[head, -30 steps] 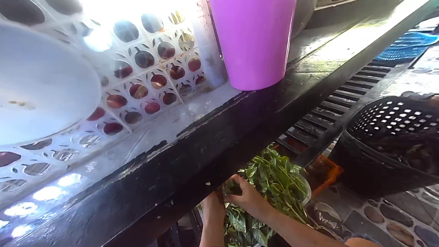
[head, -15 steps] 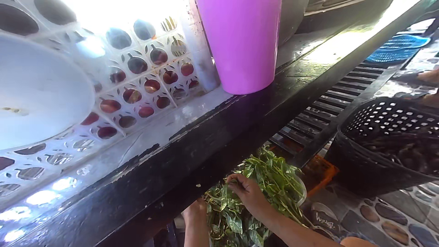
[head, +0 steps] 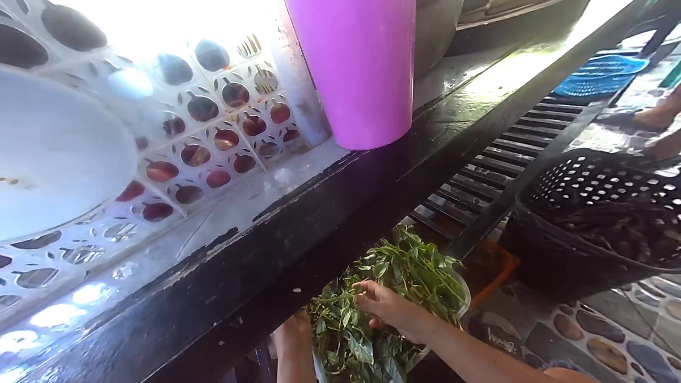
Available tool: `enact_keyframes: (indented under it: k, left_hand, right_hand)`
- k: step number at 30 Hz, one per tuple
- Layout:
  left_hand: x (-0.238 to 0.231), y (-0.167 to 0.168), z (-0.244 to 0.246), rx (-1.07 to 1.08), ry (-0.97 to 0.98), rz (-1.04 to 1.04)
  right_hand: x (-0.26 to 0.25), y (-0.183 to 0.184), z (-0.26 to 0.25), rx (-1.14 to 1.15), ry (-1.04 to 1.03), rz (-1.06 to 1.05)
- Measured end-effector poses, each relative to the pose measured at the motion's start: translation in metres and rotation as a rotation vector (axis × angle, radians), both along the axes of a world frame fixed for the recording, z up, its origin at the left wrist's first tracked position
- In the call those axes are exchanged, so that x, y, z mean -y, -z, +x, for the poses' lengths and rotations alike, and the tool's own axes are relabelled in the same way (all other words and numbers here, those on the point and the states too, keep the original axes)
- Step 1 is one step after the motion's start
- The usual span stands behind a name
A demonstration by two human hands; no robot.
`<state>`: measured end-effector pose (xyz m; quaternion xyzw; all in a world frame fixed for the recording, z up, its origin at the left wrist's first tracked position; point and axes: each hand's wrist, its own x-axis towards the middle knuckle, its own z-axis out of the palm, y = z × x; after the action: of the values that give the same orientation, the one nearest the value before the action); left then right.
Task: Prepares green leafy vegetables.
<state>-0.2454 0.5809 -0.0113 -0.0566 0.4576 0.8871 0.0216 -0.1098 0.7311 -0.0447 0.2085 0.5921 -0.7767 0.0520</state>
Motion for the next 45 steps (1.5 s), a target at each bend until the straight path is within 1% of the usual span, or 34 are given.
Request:
enact_keyframes:
  k: [2, 4, 6, 8, 10, 12, 14, 16, 19, 20, 21, 23, 25, 27, 28, 29, 30, 31, 33, 34, 35, 36, 37, 38, 41, 42, 43, 45]
  left_hand:
    - [-0.007, 0.004, 0.004, 0.034, 0.055, 0.019]
    - [-0.014, 0.007, 0.007, 0.074, 0.097, 0.037]
    - [-0.019, 0.012, 0.007, 0.106, 0.152, 0.091]
    - [-0.019, 0.016, 0.007, 0.115, 0.193, 0.135]
    - [-0.019, 0.017, 0.006, 0.111, 0.213, 0.135]
    - [-0.018, 0.016, 0.006, 0.101, 0.231, 0.118]
    - [-0.017, 0.015, 0.006, 0.096, 0.237, 0.103]
    - [-0.014, 0.014, 0.002, 0.098, 0.225, 0.100]
    - [-0.013, 0.013, 0.000, 0.086, 0.194, 0.116]
    - [-0.014, 0.013, 0.000, 0.084, 0.179, 0.117]
    - [-0.015, 0.014, 0.000, 0.078, 0.162, 0.123]
    - [-0.016, 0.015, 0.000, 0.080, 0.131, 0.132]
    - [-0.012, 0.012, -0.005, 0.124, 0.076, 0.109]
    - [0.000, 0.010, -0.016, 0.158, -0.018, 0.080]
    - [0.006, 0.010, -0.021, 0.148, -0.045, 0.060]
    - [0.009, 0.007, -0.021, 0.120, -0.049, 0.025]
    - [0.009, 0.006, -0.019, 0.080, -0.023, -0.023]
    - [0.007, 0.004, -0.016, 0.030, 0.024, -0.086]
    - [0.000, 0.005, -0.009, -0.043, 0.152, -0.215]
    - [-0.006, 0.006, -0.004, -0.041, 0.204, -0.268]
    - [-0.012, 0.006, 0.002, -0.017, 0.239, -0.304]
    - [-0.018, 0.008, 0.007, 0.009, 0.275, -0.325]
    - [-0.023, 0.011, 0.012, 0.023, 0.305, -0.332]
    - [-0.029, 0.014, 0.017, 0.014, 0.340, -0.335]
    - [-0.043, 0.021, 0.035, -0.078, 0.458, -0.380]
    - [-0.047, 0.025, 0.041, -0.113, 0.492, -0.413]
    - [-0.050, 0.028, 0.047, -0.145, 0.508, -0.451]
    - [-0.055, 0.033, 0.058, -0.207, 0.489, -0.521]
  right_hand:
    - [0.007, -0.003, -0.001, 0.077, 0.032, -0.241]
    - [0.009, -0.001, -0.004, 0.072, 0.058, -0.414]
    - [0.004, 0.001, -0.007, -0.018, 0.050, -0.471]
    - [-0.004, 0.002, -0.009, -0.114, -0.033, -0.438]
    - [-0.010, 0.000, -0.008, -0.193, -0.148, -0.340]
    - [-0.011, -0.006, -0.006, -0.242, -0.241, -0.168]
    - [-0.005, -0.014, -0.003, -0.269, -0.237, -0.010]
    - [0.002, -0.019, -0.001, -0.309, -0.140, 0.156]
    - [0.016, -0.017, 0.000, -0.407, 0.169, 0.578]
    - [0.020, -0.013, 0.000, -0.470, 0.259, 0.702]
    - [0.023, -0.010, 0.000, -0.544, 0.324, 0.780]
    - [0.029, -0.007, 0.000, -0.683, 0.413, 0.822]
    - [0.030, -0.008, 0.000, -0.769, 0.504, 0.767]
    - [0.022, -0.020, 0.005, -0.765, 0.594, 0.712]
    - [0.015, -0.026, 0.008, -0.724, 0.604, 0.715]
    - [0.007, -0.029, 0.011, -0.653, 0.573, 0.740]
    - [0.000, -0.030, 0.013, -0.550, 0.493, 0.791]
    - [-0.006, -0.030, 0.015, -0.406, 0.344, 0.861]
    - [-0.015, -0.028, 0.013, -0.090, -0.095, 0.935]
    - [-0.018, -0.024, 0.009, 0.027, -0.244, 0.935]
    - [-0.019, -0.018, 0.007, 0.076, -0.282, 0.927]
    - [-0.019, -0.013, 0.005, 0.058, -0.228, 0.907]
    - [-0.019, -0.011, 0.003, -0.003, -0.123, 0.858]
    - [-0.020, -0.014, 0.000, -0.083, -0.023, 0.760]
    - [-0.019, -0.026, -0.006, -0.239, 0.137, 0.254]
    - [-0.016, -0.026, -0.006, -0.260, 0.185, 0.148]
    - [-0.013, -0.025, -0.006, -0.277, 0.247, 0.096]
    - [-0.009, -0.019, -0.008, -0.276, 0.391, 0.094]
